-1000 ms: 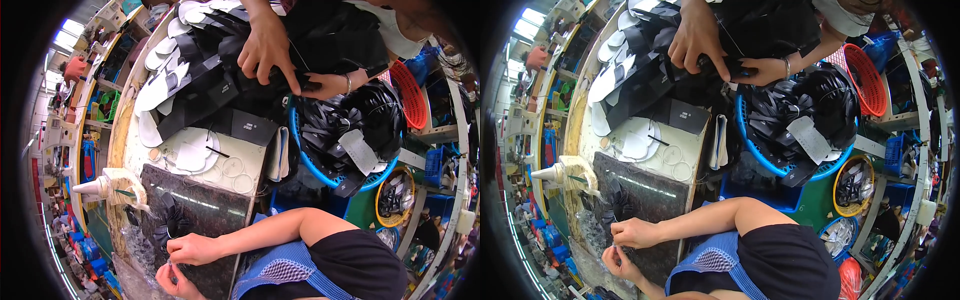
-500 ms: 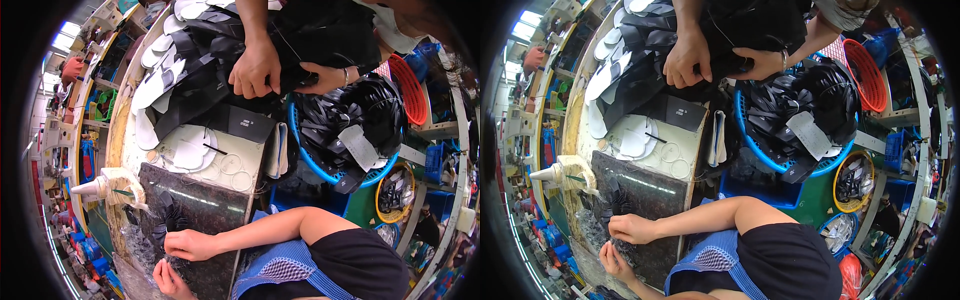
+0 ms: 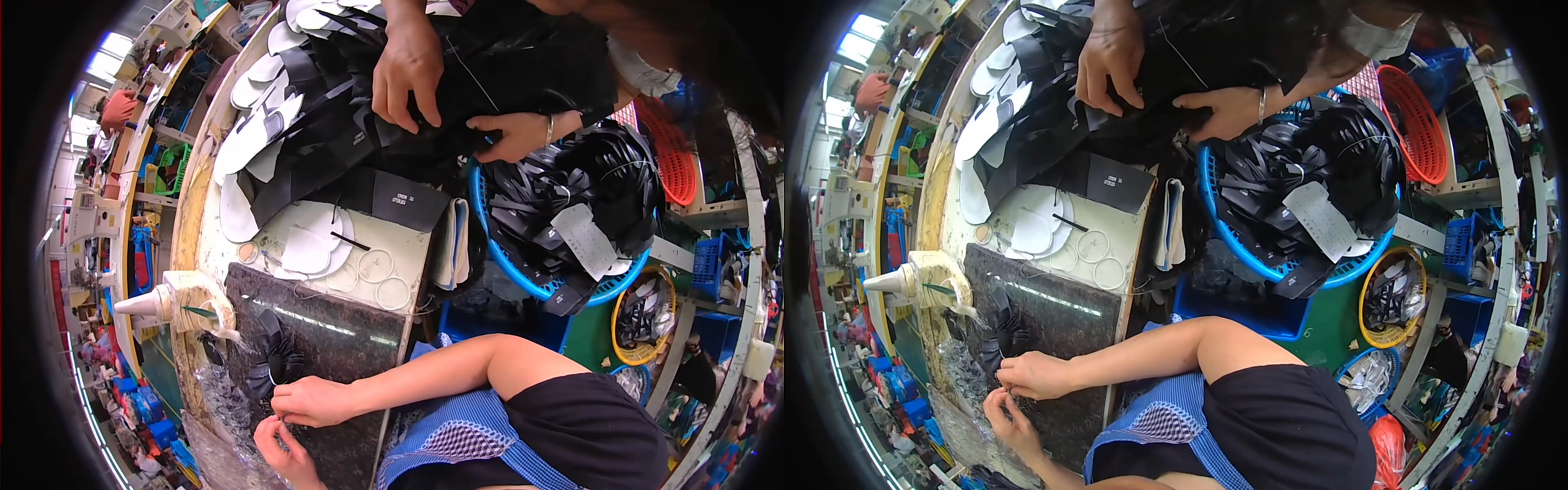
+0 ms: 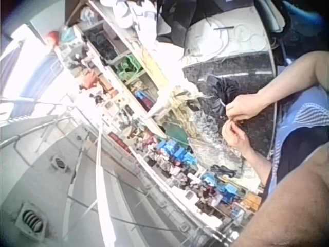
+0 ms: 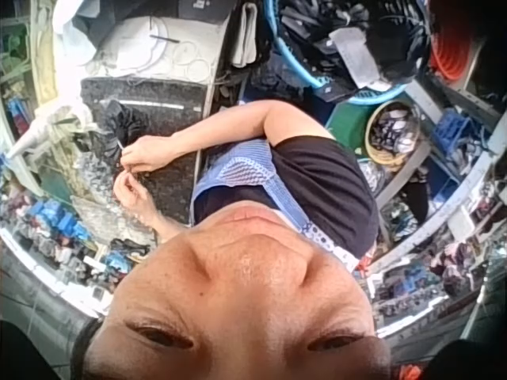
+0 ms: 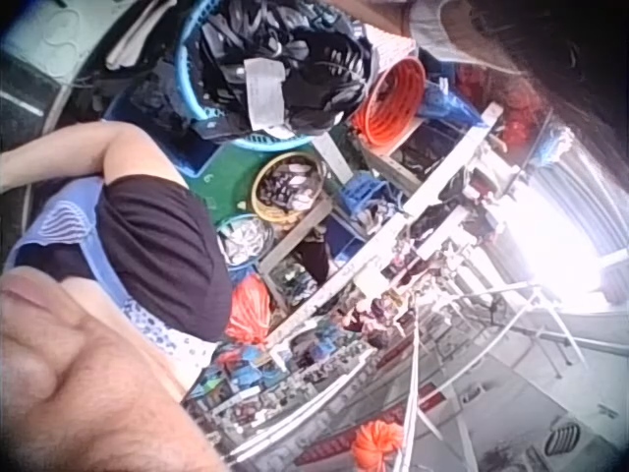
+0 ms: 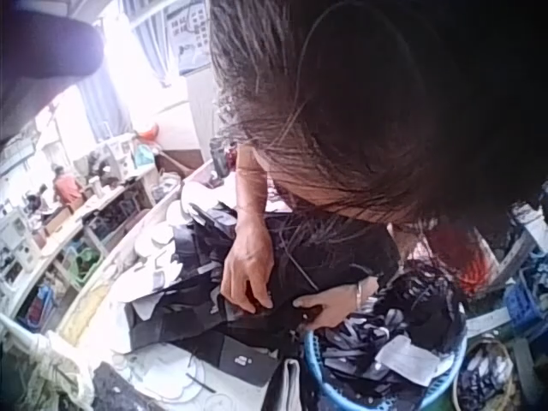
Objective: The person sorts small metal buckles by hand, removing them from plastic packaging onto a work surface.
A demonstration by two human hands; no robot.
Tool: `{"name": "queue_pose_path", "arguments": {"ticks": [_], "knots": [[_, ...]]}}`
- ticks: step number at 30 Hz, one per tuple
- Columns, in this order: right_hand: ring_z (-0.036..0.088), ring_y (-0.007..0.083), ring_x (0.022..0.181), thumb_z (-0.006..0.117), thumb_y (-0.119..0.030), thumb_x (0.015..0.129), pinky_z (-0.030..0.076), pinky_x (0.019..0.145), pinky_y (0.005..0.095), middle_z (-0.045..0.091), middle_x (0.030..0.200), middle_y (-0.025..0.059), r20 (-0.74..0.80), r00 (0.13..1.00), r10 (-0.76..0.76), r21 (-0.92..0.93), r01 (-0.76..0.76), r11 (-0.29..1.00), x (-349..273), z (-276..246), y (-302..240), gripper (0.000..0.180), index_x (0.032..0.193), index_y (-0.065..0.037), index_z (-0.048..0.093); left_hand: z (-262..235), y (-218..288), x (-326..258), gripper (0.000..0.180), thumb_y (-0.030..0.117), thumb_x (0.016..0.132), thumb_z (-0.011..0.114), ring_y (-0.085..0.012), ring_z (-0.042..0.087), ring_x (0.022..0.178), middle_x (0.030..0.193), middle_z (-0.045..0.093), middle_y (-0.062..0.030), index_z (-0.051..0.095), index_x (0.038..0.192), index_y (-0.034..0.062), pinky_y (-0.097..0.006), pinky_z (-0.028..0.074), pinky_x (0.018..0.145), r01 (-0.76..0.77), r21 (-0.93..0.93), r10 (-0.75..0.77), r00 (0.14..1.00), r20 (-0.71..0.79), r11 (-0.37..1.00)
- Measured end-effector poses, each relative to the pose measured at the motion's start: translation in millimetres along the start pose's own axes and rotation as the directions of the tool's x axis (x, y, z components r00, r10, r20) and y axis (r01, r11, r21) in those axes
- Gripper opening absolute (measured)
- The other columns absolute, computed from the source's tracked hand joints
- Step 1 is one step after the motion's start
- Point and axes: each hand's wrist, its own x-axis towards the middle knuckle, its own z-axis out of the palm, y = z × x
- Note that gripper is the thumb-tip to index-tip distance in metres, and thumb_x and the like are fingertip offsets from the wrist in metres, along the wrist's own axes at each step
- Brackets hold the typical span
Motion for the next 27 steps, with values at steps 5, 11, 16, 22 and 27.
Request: {"name": "queue_pose_path", "arguments": {"ticks": [5,11,16,22,27], "knots": [[0.063,0.0363,0.077,0.07,-0.01,0.081,0.05,0.064,0.0458,0.056,0.089,0.014,-0.027,0.999,-0.021,0.021,0.022,1.0,-0.3,3.0,2.3,0.021,0.092,-0.002,0.054,13.6,-21.3,-8.5,0.007,0.002,0.1,0.053,-0.0331,0.06,0.097,0.103,0.06,-0.016,0.056,0.105,-0.0026,-0.042,0.047,0.087,0.048,0.078,-0.041,0.995,-0.091,0.996],[0.062,0.0382,0.077,0.068,-0.009,0.084,0.049,0.065,0.0462,0.059,0.087,0.0155,-0.065,0.998,-0.012,0.021,0.014,1.0,0.4,0.9,0.0,0.017,0.091,-0.002,0.054,17.2,-29.3,-7.4,0.019,0.009,0.101,0.056,-0.0293,0.06,0.103,0.112,0.06,-0.0144,0.056,0.117,-0.0017,-0.04,0.047,0.092,0.071,-0.013,-0.072,0.984,-0.165,0.997],[0.061,0.0375,0.07,0.063,-0.008,0.09,0.047,0.06,0.045,0.056,0.082,0.0141,-0.169,0.985,0.025,0.117,-0.005,0.993,4.4,-3.4,-4.5,0.011,0.089,-0.002,0.054,23.7,-29.0,-7.7,0.035,0.012,0.099,0.063,-0.0234,0.058,0.113,0.129,0.054,-0.0115,0.053,0.129,0.0002,-0.036,0.046,0.099,0.075,-0.333,-0.14,0.974,-0.178,0.94],[0.062,0.036,0.078,0.066,-0.008,0.084,0.048,0.064,0.0437,0.059,0.089,0.0124,-0.116,0.988,0.1,0.026,-0.098,0.995,5.5,-11.3,-12.2,0.014,0.089,-0.004,0.054,20.5,-44.9,-12.0,0.027,0.003,0.096,0.064,-0.0193,0.061,0.105,0.121,0.06,-0.0108,0.059,0.123,0.0007,-0.033,0.05,0.09,0.272,-0.359,-0.299,0.954,-0.021,0.893],[0.06,0.0312,0.089,0.071,-0.013,0.083,0.049,0.069,0.043,0.056,0.094,0.0097,-0.153,0.988,-0.011,0.01,0.012,1.0,3.9,-7.6,-8.4,0.022,0.095,-0.005,0.055,15.4,-42.9,-3.3,0.017,-0.001,0.095,0.062,-0.0273,0.064,0.1,0.11,0.065,-0.0144,0.063,0.112,-0.0032,-0.038,0.052,0.087,-0.031,-0.145,0.017,0.995,-0.096,0.989]]}}
